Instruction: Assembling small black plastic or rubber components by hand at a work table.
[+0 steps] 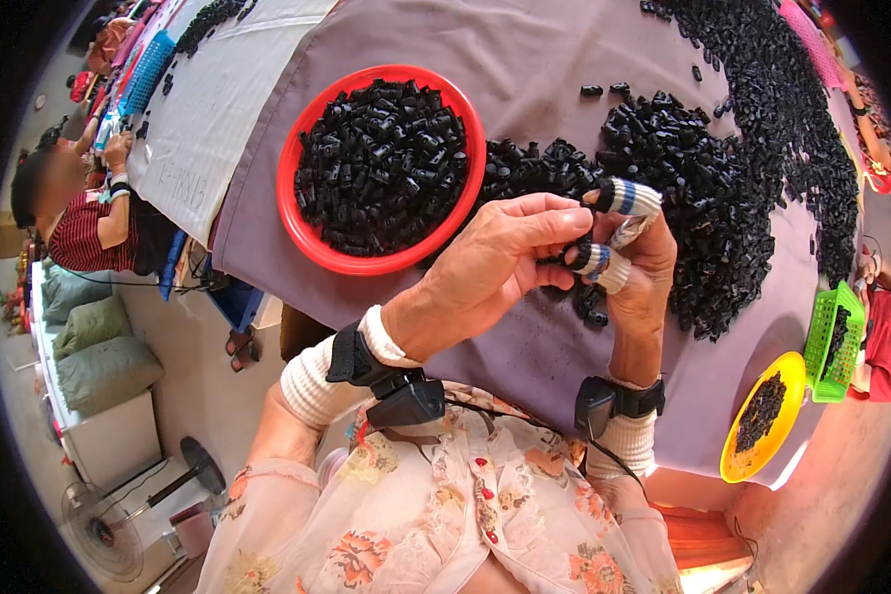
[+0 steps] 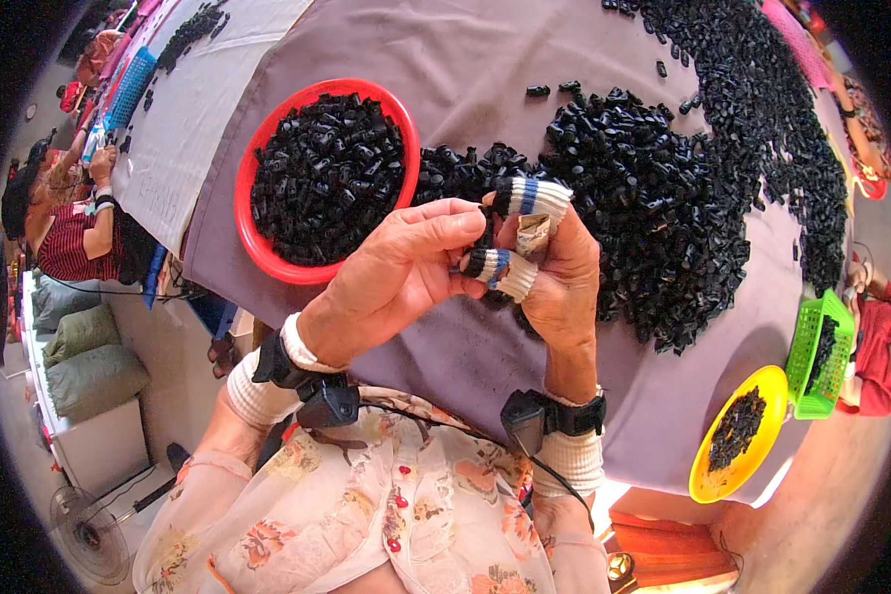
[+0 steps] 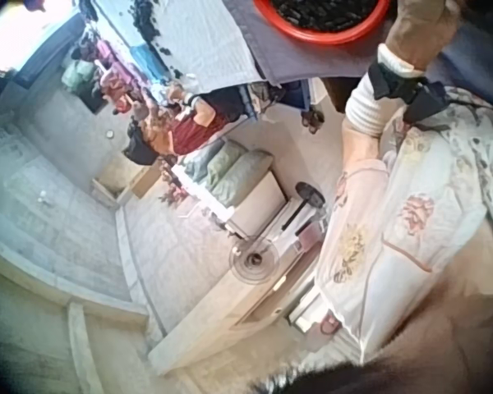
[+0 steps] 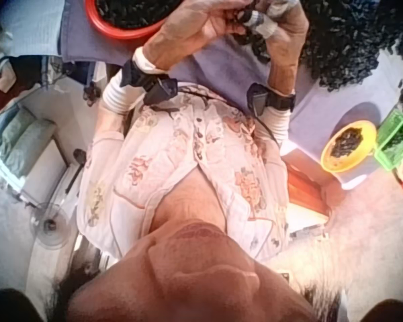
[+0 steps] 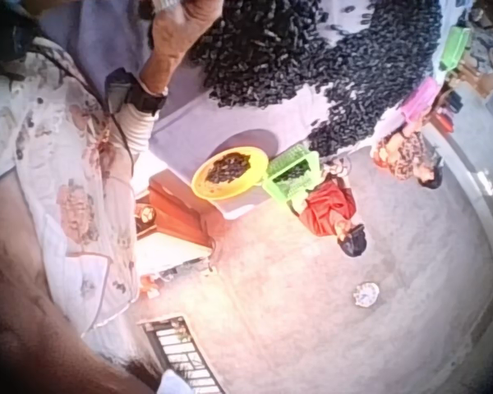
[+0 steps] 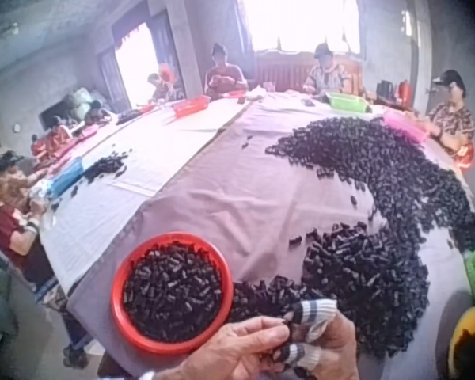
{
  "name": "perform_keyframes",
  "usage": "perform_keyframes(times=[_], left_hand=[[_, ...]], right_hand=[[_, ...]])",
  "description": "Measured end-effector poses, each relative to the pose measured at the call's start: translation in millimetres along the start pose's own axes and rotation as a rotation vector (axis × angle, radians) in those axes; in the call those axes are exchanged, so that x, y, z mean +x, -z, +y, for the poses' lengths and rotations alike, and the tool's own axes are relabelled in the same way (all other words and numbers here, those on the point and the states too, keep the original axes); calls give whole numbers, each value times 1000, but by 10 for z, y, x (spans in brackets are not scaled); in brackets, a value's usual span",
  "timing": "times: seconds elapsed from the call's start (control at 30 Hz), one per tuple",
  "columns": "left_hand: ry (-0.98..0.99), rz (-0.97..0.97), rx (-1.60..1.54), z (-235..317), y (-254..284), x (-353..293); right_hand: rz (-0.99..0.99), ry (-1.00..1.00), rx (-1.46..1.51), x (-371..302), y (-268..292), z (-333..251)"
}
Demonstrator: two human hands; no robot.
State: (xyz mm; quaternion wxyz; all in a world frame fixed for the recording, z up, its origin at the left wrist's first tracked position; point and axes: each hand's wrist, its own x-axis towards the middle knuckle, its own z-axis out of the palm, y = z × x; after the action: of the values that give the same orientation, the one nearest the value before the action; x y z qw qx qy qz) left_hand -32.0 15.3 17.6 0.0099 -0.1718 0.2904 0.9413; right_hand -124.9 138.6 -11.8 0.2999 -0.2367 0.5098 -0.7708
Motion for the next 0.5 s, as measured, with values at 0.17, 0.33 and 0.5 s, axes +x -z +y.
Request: perform_keyframes(times=[0.17,0.33,0.5], left_hand=[[11,65,-2,-16,-33,-9],[7,30,22,-37,33,12],[7,50,23,-43,33,3]], right_hand=[[-51,99,-94,-6,87,62],[-36,91,-90,-27,117,91],[-52,77,-61,-31,122,106]])
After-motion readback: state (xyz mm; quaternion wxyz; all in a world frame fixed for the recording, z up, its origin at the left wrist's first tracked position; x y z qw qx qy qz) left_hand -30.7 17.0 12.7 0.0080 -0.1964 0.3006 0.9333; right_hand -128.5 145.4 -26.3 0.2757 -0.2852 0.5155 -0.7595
